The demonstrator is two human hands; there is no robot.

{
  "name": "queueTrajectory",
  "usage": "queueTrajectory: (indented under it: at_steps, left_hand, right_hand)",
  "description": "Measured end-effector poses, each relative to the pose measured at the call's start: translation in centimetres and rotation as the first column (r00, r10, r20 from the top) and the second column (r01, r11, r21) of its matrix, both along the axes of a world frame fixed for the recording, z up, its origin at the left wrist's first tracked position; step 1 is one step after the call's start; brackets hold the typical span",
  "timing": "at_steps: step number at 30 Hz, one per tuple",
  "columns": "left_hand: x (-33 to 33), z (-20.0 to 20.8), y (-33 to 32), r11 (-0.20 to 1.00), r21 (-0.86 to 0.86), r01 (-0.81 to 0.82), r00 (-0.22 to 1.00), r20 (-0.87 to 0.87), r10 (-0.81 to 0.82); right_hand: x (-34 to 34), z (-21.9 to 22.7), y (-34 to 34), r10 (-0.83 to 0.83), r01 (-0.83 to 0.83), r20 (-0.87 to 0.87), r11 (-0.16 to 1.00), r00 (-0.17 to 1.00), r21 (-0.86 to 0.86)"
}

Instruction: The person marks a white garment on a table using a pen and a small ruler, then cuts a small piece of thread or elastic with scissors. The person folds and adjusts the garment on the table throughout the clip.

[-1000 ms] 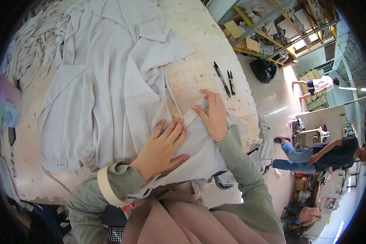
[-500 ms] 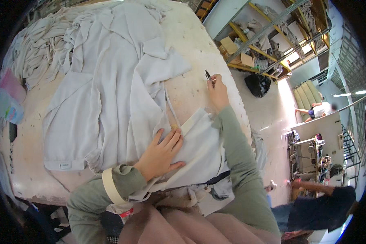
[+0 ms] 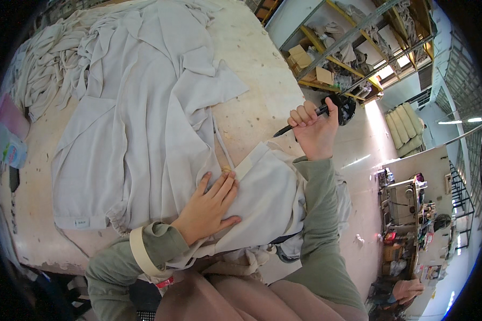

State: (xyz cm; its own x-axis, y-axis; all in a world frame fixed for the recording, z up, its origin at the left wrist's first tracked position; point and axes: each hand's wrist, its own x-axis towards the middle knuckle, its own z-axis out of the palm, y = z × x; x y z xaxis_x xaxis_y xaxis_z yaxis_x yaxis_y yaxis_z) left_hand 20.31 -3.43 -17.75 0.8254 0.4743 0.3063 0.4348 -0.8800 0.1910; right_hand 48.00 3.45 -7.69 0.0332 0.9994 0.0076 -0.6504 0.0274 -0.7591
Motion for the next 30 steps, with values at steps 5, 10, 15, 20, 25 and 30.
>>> queueTrajectory:
  at_steps: [5, 10, 15, 20, 25, 30]
  left_hand:
    - [0.1, 0.6, -1.7, 0.999, -0.014, -0.041, 0.994, -0.103, 0.039]
    - [0.1, 1.2, -4.6, 0.988, 0.138, -0.069, 0.966, -0.239, 0.101]
    - [0.2, 1.2, -4.8, 0.986, 0.143, -0.090, 0.959, -0.255, 0.124]
    - [0.2, 1.3, -4.5, 0.986, 0.133, -0.102, 0.959, -0.250, 0.133]
    - [0.3, 1.2, -4.3, 0.988, 0.119, -0.096, 0.963, -0.241, 0.122]
    - [0.3, 1.1, -4.0, 0.993, 0.086, -0.085, 0.971, -0.215, 0.102]
  right_hand:
    - [0.0, 1.5, -2.0, 0.171, -0.150, -0.368, 0.985, 0.914, 0.084]
    - [-3.7, 1.2, -5.0, -0.104, 0.082, -0.131, 0.984, 0.986, -0.161]
    - [-9.4, -4.1, -7.7, -0.118, 0.144, 0.110, 0.952, 0.987, -0.270]
    - [-9.6, -8.5, -7.9, 0.014, 0.047, 0.387, 0.988, 0.922, -0.146]
    - [-8.8, -8.5, -8.2, 0.056, 0.047, 0.542, 0.984, 0.839, -0.174]
    - [-8.0, -7.0, -6.1, -0.182, 0.114, 0.920, 0.982, 0.346, 0.152]
